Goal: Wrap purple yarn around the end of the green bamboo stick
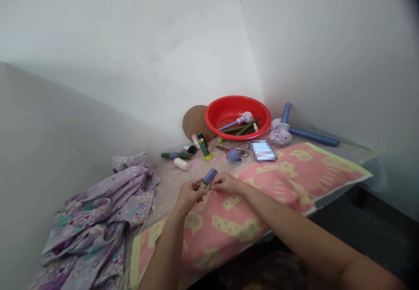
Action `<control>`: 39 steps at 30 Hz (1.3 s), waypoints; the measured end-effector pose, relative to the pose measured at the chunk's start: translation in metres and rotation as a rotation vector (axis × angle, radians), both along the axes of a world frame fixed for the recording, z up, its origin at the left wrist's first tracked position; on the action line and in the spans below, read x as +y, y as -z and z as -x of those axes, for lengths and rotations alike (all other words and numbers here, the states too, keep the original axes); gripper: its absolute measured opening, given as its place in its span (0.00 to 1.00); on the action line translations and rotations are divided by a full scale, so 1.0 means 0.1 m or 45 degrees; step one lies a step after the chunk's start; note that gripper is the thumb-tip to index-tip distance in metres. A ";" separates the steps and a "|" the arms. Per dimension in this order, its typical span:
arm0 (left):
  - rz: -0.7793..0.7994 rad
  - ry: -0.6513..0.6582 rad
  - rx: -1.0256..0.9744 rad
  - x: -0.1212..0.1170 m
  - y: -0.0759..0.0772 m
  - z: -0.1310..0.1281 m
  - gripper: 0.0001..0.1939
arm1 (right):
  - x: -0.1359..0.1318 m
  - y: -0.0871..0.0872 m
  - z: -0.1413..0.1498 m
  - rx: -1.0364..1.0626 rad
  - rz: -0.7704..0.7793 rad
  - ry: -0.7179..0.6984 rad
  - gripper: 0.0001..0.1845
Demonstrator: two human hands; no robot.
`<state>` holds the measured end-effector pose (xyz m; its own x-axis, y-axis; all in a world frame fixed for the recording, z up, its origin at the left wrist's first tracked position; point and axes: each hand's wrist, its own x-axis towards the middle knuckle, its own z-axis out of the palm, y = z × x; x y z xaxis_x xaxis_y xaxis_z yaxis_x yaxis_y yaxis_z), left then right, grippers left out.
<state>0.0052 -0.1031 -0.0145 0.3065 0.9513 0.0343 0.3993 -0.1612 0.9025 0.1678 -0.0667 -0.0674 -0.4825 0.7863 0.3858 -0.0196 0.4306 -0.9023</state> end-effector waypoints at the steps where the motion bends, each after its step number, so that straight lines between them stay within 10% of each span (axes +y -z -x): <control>1: -0.005 0.004 -0.002 0.01 0.01 0.00 0.21 | 0.00 0.00 0.00 -0.018 -0.023 0.010 0.14; 15: -0.158 -0.069 0.175 0.06 0.13 -0.01 0.20 | 0.02 0.08 0.01 -0.247 -0.276 0.236 0.09; 30: -0.502 -0.153 1.012 -0.10 0.05 -0.06 0.13 | 0.00 0.07 0.03 -0.136 -0.207 0.234 0.08; 39: -0.559 -0.152 1.383 -0.13 0.01 -0.08 0.14 | 0.02 0.08 0.01 -0.412 -0.563 0.420 0.08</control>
<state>0.0132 -0.1165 -0.0157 0.2865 0.9475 0.1418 0.9581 -0.2830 -0.0447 0.1669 -0.0646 -0.0755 -0.3885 0.7133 0.5833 0.4214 0.7005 -0.5760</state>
